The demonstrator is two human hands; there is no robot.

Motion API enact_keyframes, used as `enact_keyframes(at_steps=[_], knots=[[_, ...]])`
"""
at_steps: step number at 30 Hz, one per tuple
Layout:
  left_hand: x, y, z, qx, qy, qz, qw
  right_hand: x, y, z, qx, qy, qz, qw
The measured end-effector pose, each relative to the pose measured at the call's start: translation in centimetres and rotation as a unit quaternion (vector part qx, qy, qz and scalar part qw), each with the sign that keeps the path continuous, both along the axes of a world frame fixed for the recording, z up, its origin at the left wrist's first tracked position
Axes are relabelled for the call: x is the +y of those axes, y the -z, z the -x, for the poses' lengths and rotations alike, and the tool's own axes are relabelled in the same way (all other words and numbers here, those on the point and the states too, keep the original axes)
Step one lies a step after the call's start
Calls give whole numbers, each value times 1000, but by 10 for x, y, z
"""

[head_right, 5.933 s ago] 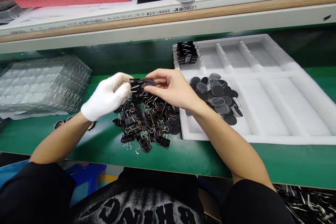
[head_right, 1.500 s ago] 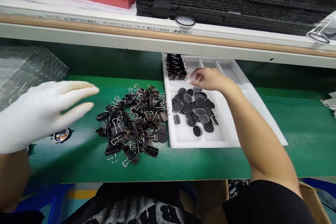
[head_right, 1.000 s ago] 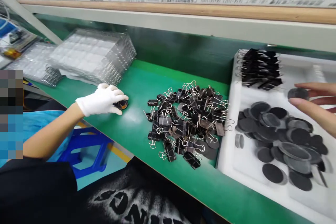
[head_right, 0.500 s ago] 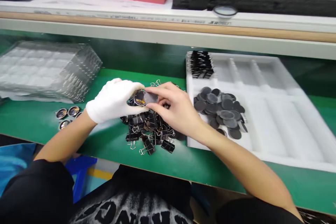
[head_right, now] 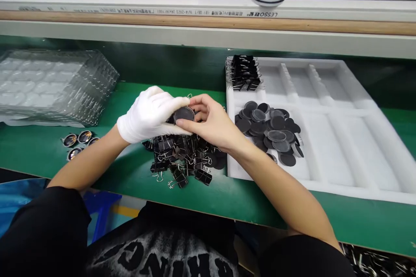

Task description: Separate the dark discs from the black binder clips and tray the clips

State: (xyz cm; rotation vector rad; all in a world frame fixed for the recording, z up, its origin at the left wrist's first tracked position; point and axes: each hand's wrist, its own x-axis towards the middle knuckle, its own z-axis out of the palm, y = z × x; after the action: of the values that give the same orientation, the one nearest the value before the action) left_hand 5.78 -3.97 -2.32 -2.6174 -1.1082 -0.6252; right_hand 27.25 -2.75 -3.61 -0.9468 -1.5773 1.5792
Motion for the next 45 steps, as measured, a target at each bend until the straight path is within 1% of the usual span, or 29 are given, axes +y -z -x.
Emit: enact_keyframes(at_steps=[2, 3, 5, 7, 9, 10, 11, 12, 13, 15, 16, 17, 19, 22, 24, 27, 29, 30, 32, 34, 36, 38, 40, 42, 45], knots=[[4, -8, 5, 21, -10, 45, 999, 1, -3, -3, 36, -20, 70, 997], [6, -13, 10, 27, -27, 74, 997, 2, -5, -5, 56, -15, 91, 994], [12, -22, 23, 35, -88, 136, 986, 6, -10, -12, 90, 13, 126, 988], [20, -24, 36, 71, -171, 211, 960, 10, -16, -18, 112, 34, 163, 980], [31, -19, 46, 128, -233, 295, 918, 12, -20, -23, 128, 45, 195, 971], [36, -13, 49, 150, -246, 333, 898, 13, -21, -24, 133, 48, 204, 969], [42, -6, 51, 161, -247, 363, 884, 14, -22, -24, 134, 48, 207, 968], [47, 1, 53, 161, -237, 384, 878, 14, -22, -24, 131, 46, 207, 968], [51, 9, 53, 151, -219, 395, 880, 14, -22, -24, 127, 43, 205, 969], [55, 19, 54, 111, -170, 400, 894, 14, -20, -23, 118, 32, 196, 973], [56, 22, 55, 82, -146, 396, 903, 14, -19, -23, 114, 26, 191, 975], [55, 22, 56, 52, -125, 387, 912, 14, -19, -24, 109, 18, 185, 977], [51, 19, 59, 1, -92, 347, 933, 15, -18, -25, 94, 0, 172, 981], [44, 6, 64, -7, -60, 221, 973, 14, -19, -27, 61, -30, 131, 989], [39, -3, 64, 7, -55, 121, 991, 12, -20, -27, 33, -39, 90, 995], [30, -9, 54, -19, -48, -6, 999, 8, -19, -24, 11, -42, 49, 998], [21, -10, 41, -81, -28, -48, 995, 5, -15, -21, 14, -51, 33, 998], [17, -10, 33, -118, -18, -51, 992, 4, -14, -19, 21, -55, 25, 998], [7, -9, 19, -184, -8, -15, 983, 2, -12, -17, 28, -57, 11, 998], [0, -10, 12, -224, -14, 45, 973, 0, -13, -18, 29, -54, -3, 998], [-3, -13, 10, -214, -37, 125, 968, -1, -16, -22, 20, -56, -16, 998], [-4, -16, 12, -176, -56, 209, 960, -1, -19, -26, 4, -70, -29, 997], [-4, -18, 13, -144, -60, 282, 947, -1, -21, -30, -12, -85, -39, 996], [-5, -18, 11, -144, -51, 315, 937, 1, -21, -32, -19, -95, -52, 994], [-7, -16, 3, -159, -37, 320, 933, 2, -21, -32, -26, -104, -65, 992]])
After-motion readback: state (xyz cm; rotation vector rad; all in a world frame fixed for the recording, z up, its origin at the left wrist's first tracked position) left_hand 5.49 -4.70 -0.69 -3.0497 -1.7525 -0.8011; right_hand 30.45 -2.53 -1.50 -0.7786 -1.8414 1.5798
